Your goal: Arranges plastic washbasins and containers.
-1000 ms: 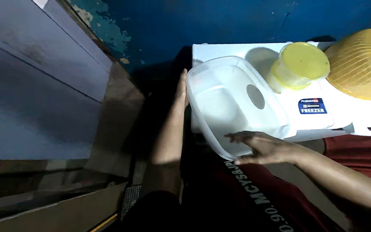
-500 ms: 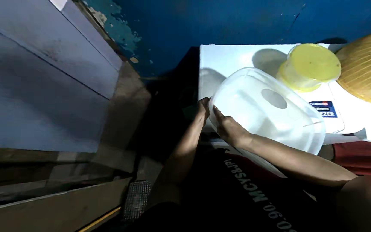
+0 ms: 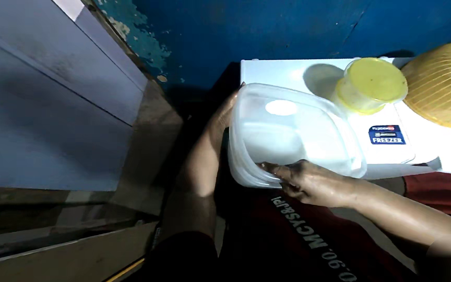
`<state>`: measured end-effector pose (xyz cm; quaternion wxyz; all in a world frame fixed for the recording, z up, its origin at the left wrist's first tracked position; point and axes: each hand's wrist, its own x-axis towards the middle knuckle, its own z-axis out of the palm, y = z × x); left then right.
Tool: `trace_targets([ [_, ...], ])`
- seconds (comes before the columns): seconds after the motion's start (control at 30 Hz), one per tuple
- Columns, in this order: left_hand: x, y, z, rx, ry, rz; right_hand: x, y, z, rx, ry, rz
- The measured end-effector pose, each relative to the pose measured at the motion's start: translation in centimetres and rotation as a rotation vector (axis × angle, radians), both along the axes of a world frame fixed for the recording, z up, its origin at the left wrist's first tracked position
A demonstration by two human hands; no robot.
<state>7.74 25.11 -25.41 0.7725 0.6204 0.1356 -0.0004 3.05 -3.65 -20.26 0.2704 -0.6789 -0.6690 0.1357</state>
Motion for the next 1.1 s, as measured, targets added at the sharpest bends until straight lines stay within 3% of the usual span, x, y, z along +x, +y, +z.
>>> trace_targets([
  [0.03, -0.2, 0.2, 0.1, -0.059, -0.034, -0.034, 0.4, -0.7, 0.0, -0.022, 0.036, 0.007],
  [0.13, -2.4, -0.9, 1.0, 0.097, -0.019, -0.008, 2.4, -2.1, -0.7, -0.131, 0.383, 0.019],
  [0.23, -3.6, -3.7, 1.6, 0.123, -0.009, 0.071, 2.6, -0.1, -0.9, -0.116, 0.648, -0.277],
  [0.33, -3.4, -5.5, 1.0, 0.184, -0.149, 0.020, 2.3, 4.5, -1.2, -0.070, 0.590, -0.529],
  [0.47, -3.4, -6.0, -1.2, 0.204, -0.111, 0.189, 2.2, 8.9, -4.3, 0.038, 0.472, -0.667],
  [0.6, -5.4, -6.6, -1.5, 0.112, -0.029, 0.327, 1.8, 9.7, -4.9, 0.023, 0.497, -0.620],
  [0.83, -8.0, -8.1, -2.5, 0.090, -0.044, 0.450, 0.6, 7.8, -2.1, -0.163, 0.197, -0.496],
  [0.97, -9.9, -7.5, -3.0, 0.193, 0.052, 0.345, 0.0, 5.9, -2.0, -0.186, 0.160, -0.375],
  [1.1, -7.2, -2.3, -1.9, 0.348, 0.083, 0.189, 0.7, 2.5, -2.2, 0.051, 0.240, -0.143],
])
